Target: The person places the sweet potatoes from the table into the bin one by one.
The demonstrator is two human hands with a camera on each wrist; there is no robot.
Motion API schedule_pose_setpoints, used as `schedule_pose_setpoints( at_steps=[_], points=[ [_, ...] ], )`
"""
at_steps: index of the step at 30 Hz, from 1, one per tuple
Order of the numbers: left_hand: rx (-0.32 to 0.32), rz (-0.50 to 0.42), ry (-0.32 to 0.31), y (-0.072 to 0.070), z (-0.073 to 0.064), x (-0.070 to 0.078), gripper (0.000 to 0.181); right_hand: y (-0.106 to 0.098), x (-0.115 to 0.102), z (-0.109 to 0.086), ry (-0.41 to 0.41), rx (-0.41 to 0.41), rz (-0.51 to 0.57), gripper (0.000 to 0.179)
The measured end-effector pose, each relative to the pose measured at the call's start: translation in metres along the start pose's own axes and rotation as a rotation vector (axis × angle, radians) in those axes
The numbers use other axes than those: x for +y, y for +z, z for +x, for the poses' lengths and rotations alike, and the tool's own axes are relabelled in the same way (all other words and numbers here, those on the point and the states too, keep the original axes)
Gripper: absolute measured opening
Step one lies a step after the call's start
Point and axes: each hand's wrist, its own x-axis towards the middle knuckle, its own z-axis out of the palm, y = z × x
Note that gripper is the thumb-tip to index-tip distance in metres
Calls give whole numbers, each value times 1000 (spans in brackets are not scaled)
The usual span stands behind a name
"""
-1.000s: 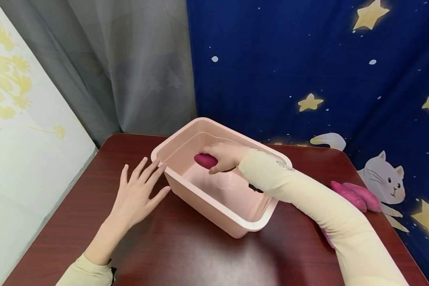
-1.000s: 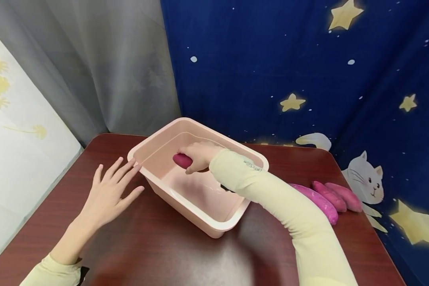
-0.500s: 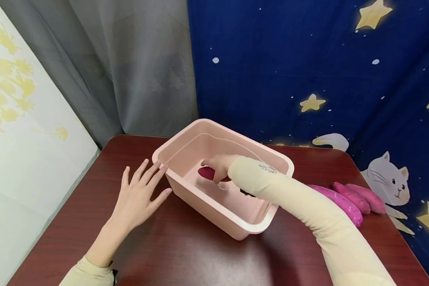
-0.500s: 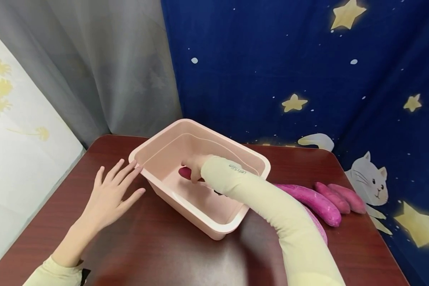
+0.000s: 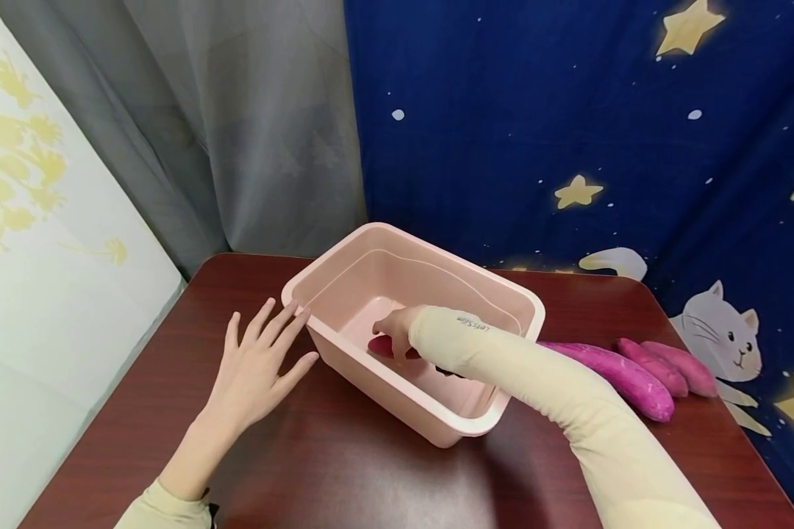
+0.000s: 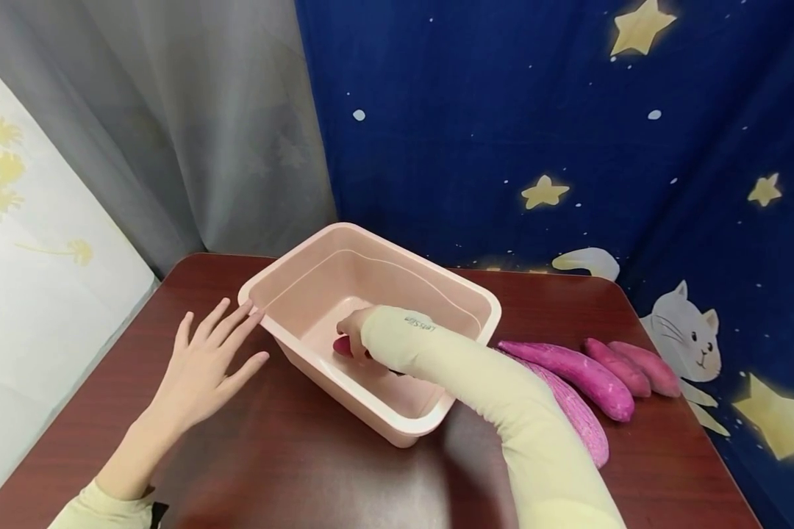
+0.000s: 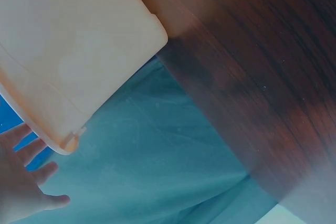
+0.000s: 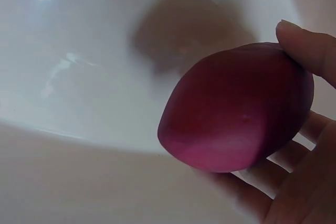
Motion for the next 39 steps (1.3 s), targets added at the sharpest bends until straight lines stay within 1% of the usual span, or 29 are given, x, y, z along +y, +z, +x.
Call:
schedule_pose_setpoints(
  at_steps=[1,4,8,11,13,14,15,16,18,20,21,23,26,27,30,39],
  points=[
    [-2,0,0,0,0,1,58,1,0,-2,22,-10,49,50],
    [-5,1,2,0,-1,3,57,5,-1,-7,54,-14,92,44],
    [-9,-2,1,-1,-1,5,56,10,-1,-13,96,-40,165,44],
    [-9,-1,2,-1,-2,7,56,13,-1,-20,161,-66,277,40],
    [-7,0,5,-1,-2,7,56,16,-1,-23,212,-76,414,38],
    [-7,0,5,-1,-2,8,56,17,-1,-24,223,-80,459,38],
    [-8,1,5,-1,-2,8,56,17,-1,-25,219,-84,440,38],
    [-8,0,5,0,-2,8,57,18,-1,-25,217,-90,445,38],
    [-9,1,4,0,-3,9,57,17,-1,-24,181,-84,390,39],
    [-10,1,1,-1,-4,10,57,15,0,-20,124,-75,249,42],
    [-10,3,0,-1,-4,10,57,14,0,-18,91,-64,157,44],
    [-10,5,-2,-1,-5,10,56,11,0,-15,40,-41,55,52],
    [-10,7,-3,-2,-5,10,56,5,-1,-13,10,-19,-34,62],
    [-11,9,-4,-2,-5,10,56,3,-1,-13,1,-12,-51,64],
    [-13,10,-6,-4,-4,10,56,-5,-2,-18,-9,8,-55,67],
    [-18,21,-12,-7,-5,8,56,-27,-10,-45,-117,99,-177,65]
  ],
)
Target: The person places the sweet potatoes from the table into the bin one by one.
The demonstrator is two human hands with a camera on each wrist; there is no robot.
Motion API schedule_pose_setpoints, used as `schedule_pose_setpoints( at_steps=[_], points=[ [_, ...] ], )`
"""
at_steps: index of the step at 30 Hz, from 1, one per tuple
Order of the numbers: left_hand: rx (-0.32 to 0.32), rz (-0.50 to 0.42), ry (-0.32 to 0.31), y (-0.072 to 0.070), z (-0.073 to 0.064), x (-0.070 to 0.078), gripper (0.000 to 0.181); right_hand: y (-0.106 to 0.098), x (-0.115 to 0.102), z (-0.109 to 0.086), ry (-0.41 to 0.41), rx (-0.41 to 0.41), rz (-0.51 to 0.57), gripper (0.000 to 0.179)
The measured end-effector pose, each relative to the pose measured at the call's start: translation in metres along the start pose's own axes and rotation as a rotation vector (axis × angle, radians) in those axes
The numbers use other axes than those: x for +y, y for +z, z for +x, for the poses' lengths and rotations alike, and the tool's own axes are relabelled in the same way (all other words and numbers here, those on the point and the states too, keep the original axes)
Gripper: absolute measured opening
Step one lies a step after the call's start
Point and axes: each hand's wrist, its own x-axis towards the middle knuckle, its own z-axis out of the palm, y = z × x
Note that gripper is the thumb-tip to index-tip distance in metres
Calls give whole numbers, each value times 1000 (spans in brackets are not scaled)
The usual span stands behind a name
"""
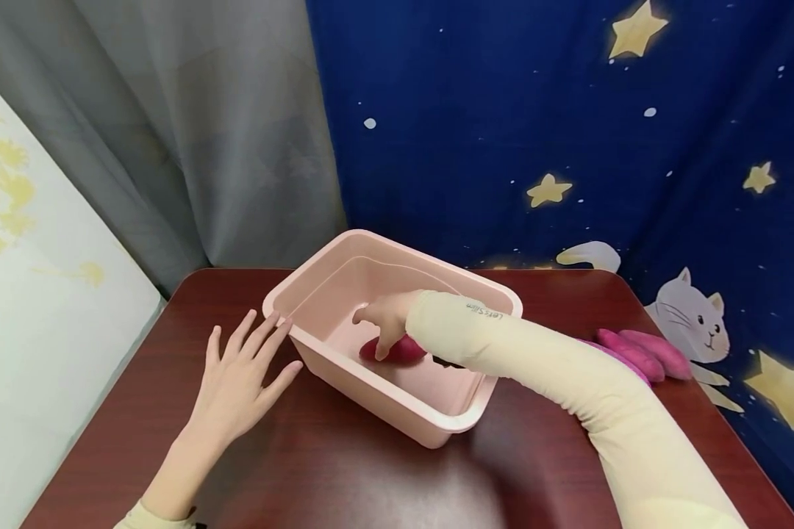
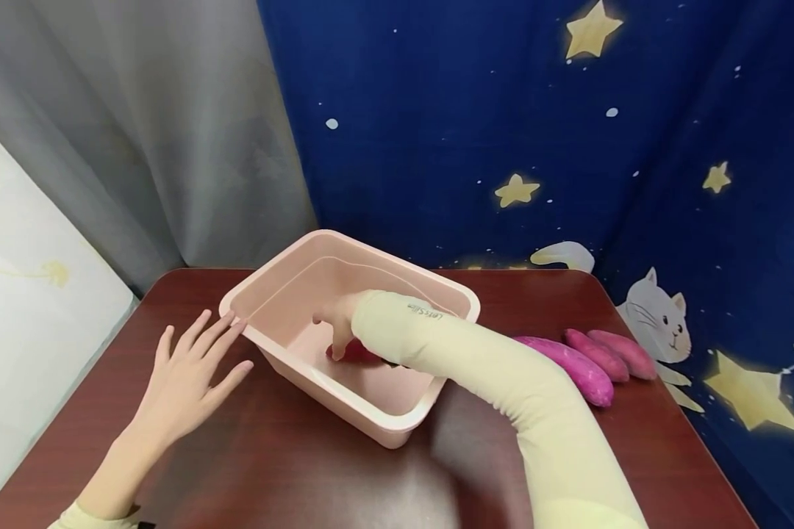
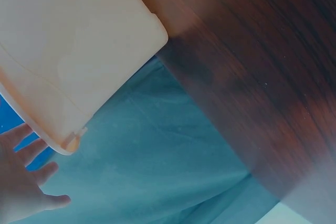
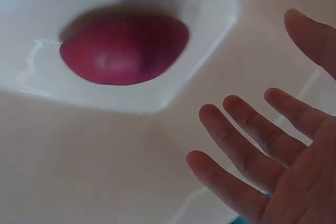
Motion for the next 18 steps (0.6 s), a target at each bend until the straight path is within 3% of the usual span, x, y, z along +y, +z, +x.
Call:
schedule_pose_setpoints(
  at_steps=[8,18],
  points=[
    [-4,3,-2,2,-2,-1,56,-20,5,-32,-142,87,-20,66],
    [1,3,7,1,0,-1,58,-26,29,-102,-225,306,62,60]
  ],
)
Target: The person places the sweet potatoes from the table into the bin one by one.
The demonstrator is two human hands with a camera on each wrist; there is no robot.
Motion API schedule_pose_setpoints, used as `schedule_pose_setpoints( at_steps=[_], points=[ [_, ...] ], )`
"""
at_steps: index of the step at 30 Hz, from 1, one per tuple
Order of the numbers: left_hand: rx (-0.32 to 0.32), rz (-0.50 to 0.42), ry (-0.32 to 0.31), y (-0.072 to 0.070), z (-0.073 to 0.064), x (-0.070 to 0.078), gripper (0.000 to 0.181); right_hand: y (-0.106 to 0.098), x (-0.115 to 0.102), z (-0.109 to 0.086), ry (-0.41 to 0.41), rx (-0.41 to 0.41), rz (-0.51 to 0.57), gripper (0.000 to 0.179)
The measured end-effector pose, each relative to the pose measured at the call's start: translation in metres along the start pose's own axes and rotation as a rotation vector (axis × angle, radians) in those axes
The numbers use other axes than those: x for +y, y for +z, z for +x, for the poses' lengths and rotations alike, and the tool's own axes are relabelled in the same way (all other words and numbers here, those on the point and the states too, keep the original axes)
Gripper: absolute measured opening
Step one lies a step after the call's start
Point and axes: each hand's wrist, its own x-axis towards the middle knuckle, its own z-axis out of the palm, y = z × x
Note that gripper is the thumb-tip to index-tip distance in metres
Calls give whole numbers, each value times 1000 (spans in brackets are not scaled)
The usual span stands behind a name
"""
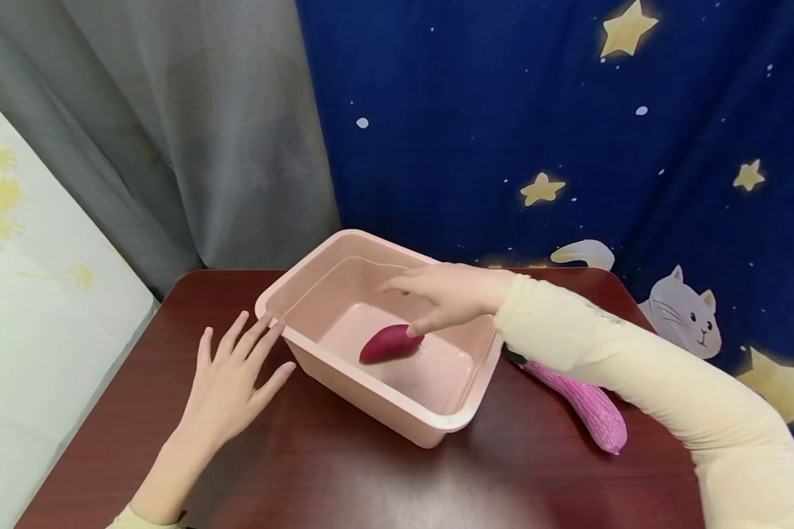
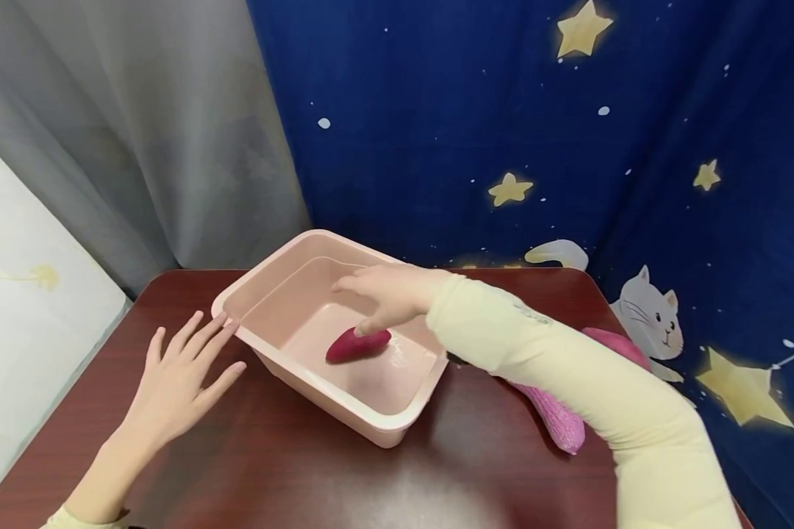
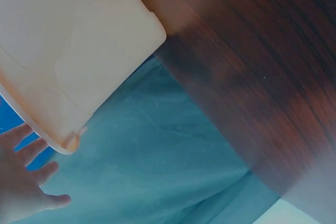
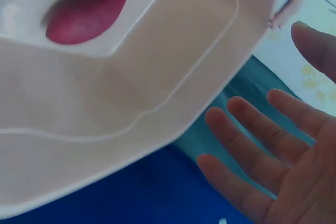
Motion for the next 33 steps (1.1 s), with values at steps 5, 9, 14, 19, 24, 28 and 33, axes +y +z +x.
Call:
schedule_pose_setpoints(
  at_steps=[5,9,14,19,24,28,33],
  points=[
    [-3,0,-3,-2,0,0,58,-7,8,-35,9,82,1,59],
    [-7,0,-8,-3,-1,1,58,-8,18,-61,27,149,7,58],
    [-4,2,-8,-4,-2,0,58,-2,35,-90,37,253,27,53],
    [-7,-5,-10,-4,-2,0,58,12,52,-119,105,295,145,52],
    [-11,-10,-11,-5,0,1,58,31,73,-145,232,235,315,52],
    [-9,-16,-8,-4,0,2,58,51,92,-164,299,164,444,52],
    [-7,-18,-3,-3,1,3,57,75,113,-184,370,129,587,50]
  ],
)
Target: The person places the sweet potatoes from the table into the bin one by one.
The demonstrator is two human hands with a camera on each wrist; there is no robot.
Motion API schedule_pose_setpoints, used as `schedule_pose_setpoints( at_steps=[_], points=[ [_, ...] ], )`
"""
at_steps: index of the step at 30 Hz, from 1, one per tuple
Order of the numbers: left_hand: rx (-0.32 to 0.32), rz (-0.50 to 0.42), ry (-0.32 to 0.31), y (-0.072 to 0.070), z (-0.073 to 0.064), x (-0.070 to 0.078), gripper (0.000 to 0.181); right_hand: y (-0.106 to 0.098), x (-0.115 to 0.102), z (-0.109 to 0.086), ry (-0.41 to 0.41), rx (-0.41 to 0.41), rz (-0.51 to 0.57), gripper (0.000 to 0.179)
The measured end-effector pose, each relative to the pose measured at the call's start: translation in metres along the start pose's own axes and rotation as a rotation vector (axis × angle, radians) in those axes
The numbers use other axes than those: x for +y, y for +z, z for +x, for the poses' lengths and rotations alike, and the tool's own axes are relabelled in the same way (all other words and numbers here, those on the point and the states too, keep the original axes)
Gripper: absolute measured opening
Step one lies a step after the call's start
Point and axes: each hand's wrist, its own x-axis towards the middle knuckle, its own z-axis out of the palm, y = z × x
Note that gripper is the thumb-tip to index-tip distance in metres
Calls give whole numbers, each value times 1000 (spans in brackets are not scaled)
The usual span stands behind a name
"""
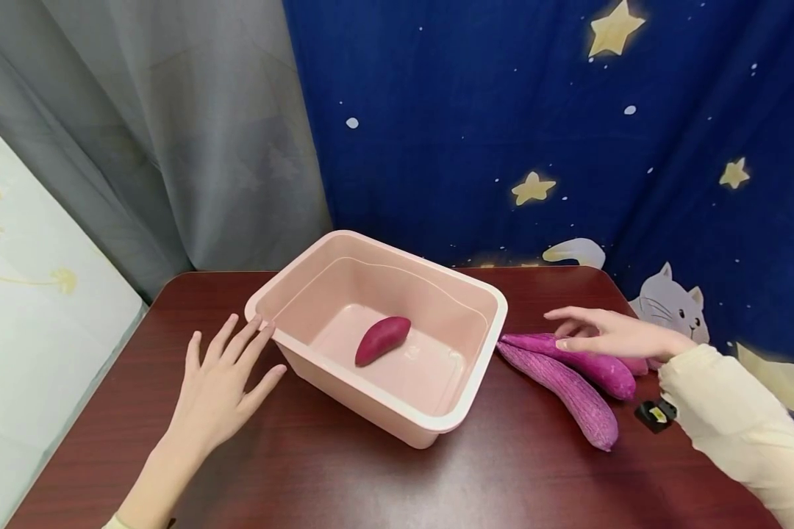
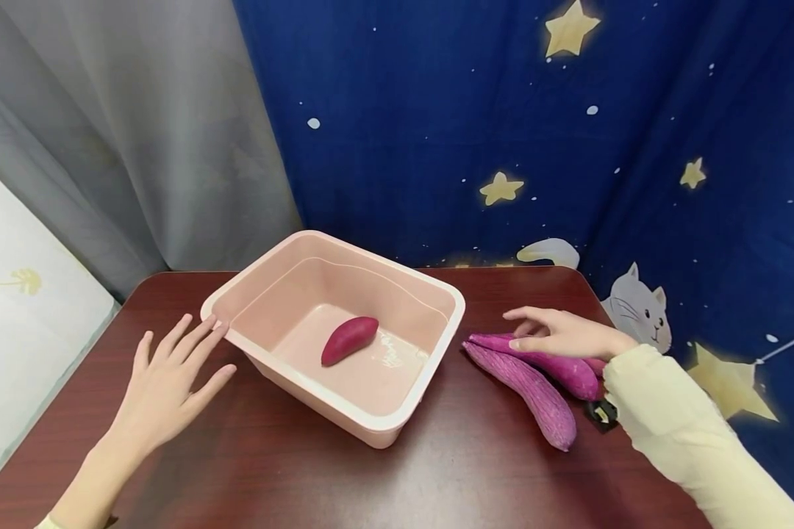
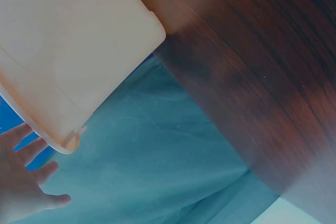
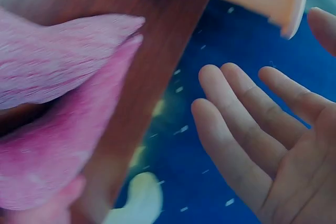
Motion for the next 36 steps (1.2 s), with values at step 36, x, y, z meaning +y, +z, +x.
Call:
schedule_pose_setpoints(
  at_steps=[36],
  points=[
    [-6,-3,-4,0,0,0,58,38,82,-4,296,-29,280,59]
  ],
)
